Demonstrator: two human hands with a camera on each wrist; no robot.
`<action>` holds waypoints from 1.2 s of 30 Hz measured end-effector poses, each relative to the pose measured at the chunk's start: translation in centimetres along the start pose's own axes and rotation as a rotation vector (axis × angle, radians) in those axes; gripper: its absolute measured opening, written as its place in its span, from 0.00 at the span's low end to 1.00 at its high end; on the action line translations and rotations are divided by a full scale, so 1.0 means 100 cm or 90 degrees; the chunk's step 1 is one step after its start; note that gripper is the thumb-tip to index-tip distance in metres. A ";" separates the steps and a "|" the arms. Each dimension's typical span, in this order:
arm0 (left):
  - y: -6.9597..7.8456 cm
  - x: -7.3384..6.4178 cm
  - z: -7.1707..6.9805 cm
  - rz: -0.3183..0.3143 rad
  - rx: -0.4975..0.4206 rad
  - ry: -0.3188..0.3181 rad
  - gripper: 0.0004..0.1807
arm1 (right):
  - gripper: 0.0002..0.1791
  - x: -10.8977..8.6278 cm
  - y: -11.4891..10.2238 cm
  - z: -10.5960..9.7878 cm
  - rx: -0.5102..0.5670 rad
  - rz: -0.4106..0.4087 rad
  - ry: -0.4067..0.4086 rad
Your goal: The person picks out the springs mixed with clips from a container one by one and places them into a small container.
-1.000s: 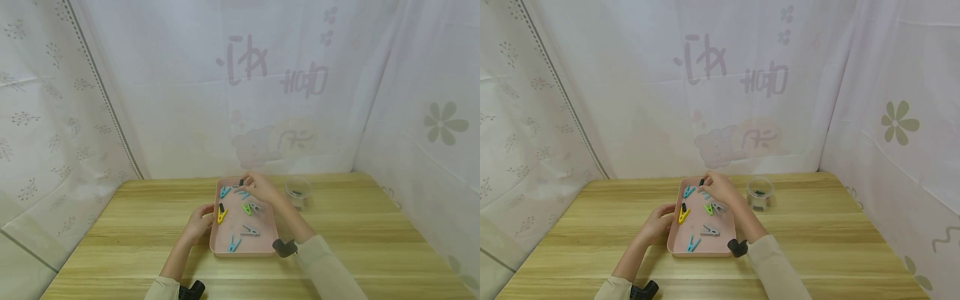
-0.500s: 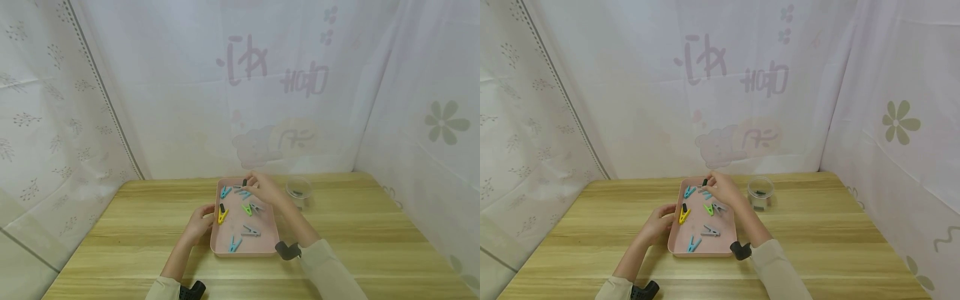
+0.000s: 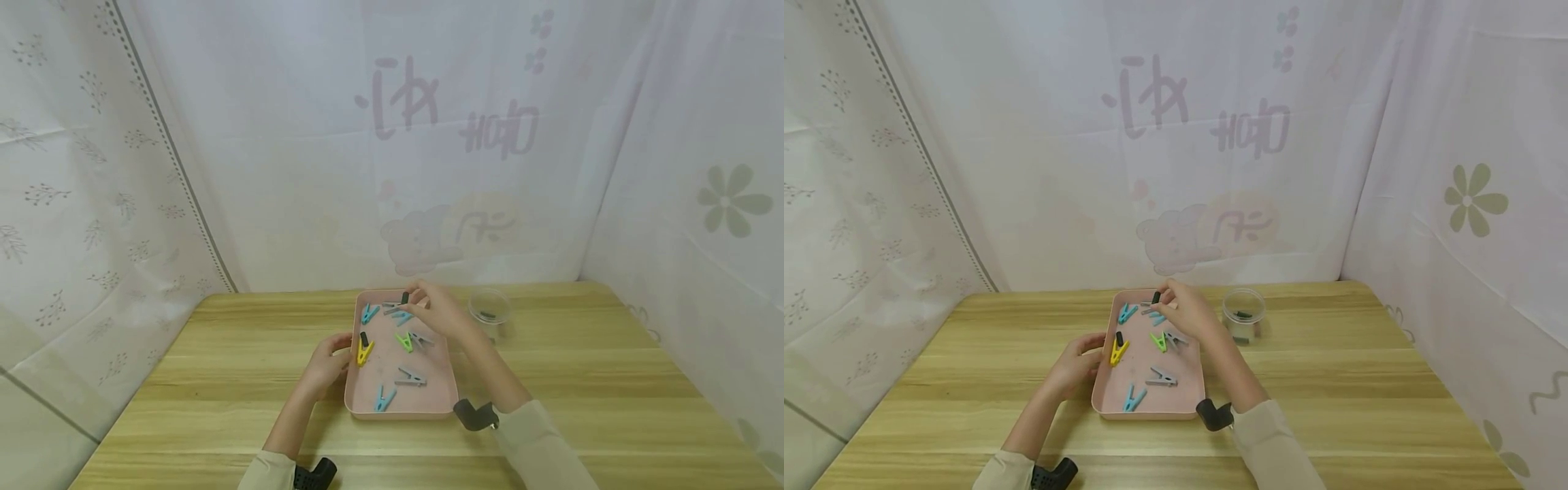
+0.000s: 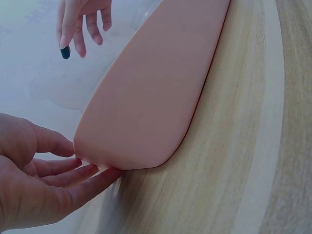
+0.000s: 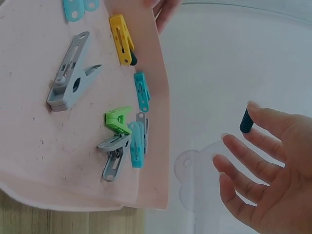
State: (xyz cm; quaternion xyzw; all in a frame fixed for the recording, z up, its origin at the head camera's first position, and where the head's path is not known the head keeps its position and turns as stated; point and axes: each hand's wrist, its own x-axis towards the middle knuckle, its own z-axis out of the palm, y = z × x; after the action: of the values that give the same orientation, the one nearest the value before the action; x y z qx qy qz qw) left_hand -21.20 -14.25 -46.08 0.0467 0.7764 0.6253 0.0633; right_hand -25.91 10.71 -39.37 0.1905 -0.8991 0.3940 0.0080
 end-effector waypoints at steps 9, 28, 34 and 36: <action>0.001 -0.001 -0.001 -0.002 -0.004 -0.001 0.24 | 0.20 -0.007 0.003 0.000 0.008 0.010 0.018; 0.001 -0.001 -0.001 -0.004 0.006 0.001 0.25 | 0.22 -0.022 0.011 -0.005 -0.022 0.021 0.042; 0.000 0.000 -0.001 0.003 -0.007 0.002 0.25 | 0.21 -0.027 0.014 -0.006 -0.013 0.017 0.049; -0.001 0.001 -0.001 0.005 -0.009 0.002 0.25 | 0.21 -0.028 0.016 -0.006 -0.016 0.012 0.053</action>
State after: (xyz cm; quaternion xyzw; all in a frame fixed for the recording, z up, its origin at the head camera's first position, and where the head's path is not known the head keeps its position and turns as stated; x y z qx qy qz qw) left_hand -21.32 -14.33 -46.16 0.0479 0.7720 0.6310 0.0599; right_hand -23.92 13.05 -40.58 0.1657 -0.9045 0.3904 0.0444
